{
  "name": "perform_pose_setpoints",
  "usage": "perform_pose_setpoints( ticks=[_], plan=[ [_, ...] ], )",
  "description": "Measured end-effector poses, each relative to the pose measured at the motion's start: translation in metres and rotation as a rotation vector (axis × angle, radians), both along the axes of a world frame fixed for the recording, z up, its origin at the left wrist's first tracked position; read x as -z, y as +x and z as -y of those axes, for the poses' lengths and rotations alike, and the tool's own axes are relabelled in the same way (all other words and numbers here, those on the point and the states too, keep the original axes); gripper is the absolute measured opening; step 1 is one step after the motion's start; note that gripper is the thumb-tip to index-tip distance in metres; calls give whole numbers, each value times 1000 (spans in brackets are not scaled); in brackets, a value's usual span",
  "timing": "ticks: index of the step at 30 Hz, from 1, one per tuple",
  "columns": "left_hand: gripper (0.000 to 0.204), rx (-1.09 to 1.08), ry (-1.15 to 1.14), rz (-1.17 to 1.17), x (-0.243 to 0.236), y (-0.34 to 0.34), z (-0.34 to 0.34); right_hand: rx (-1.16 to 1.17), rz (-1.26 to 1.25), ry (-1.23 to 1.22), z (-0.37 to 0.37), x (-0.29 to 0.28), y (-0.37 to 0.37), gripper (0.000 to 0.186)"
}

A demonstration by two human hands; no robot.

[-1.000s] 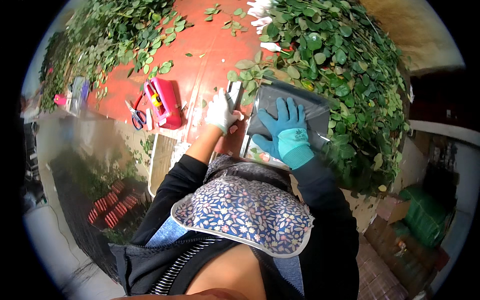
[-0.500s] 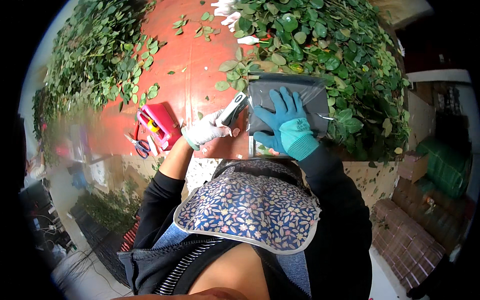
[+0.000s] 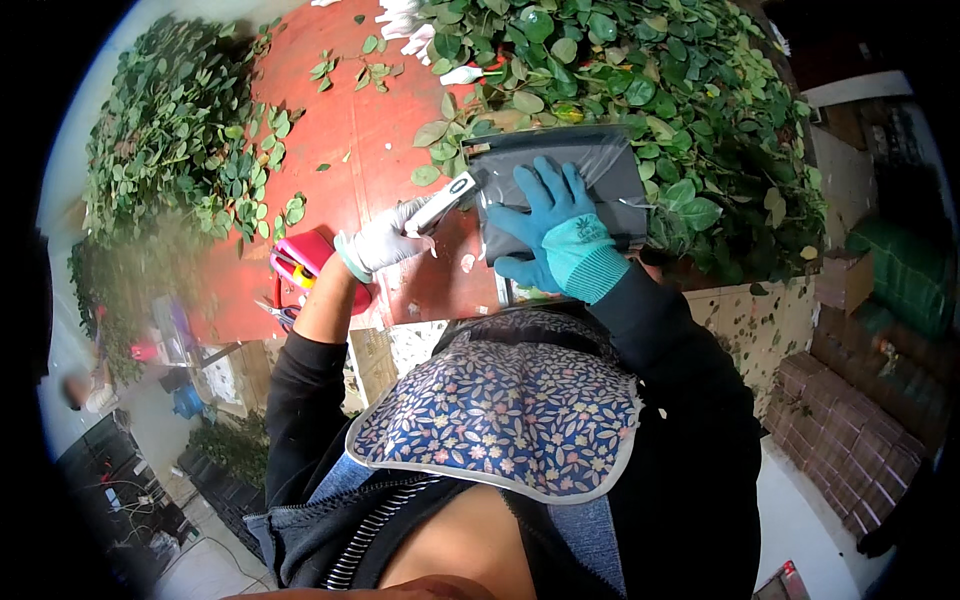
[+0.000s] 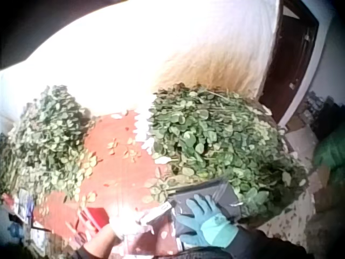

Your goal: The person places roses and greenery into a black box. They arrange the flowers in layers by hand and use a stapler to secure portions of the packaging.

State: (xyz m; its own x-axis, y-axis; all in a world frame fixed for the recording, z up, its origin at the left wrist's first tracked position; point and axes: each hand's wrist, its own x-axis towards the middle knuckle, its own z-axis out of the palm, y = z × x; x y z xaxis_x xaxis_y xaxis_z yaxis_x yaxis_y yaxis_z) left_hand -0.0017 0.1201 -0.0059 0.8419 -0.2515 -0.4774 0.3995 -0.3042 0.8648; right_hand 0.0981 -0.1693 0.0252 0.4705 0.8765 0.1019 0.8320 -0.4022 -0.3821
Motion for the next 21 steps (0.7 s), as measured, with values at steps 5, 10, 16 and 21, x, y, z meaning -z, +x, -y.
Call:
perform_pose_setpoints(
  ticks=[5, 10, 16, 21],
  plan=[
    [62, 65, -5, 62, 13, 9, -2, 4, 11, 9, 1, -3, 0, 64],
    [54, 191, -83, -68, 15, 23, -6, -30, 0, -21, 1, 1, 2, 64],
    [45, 187, -145, -200, 5, 23, -7, -86, -26, -55, 2, -4, 6, 65],
    [37, 241, -98, -153, 2, 25, -6, -161, -100, -86, 7, -12, 15, 60]
  ],
)
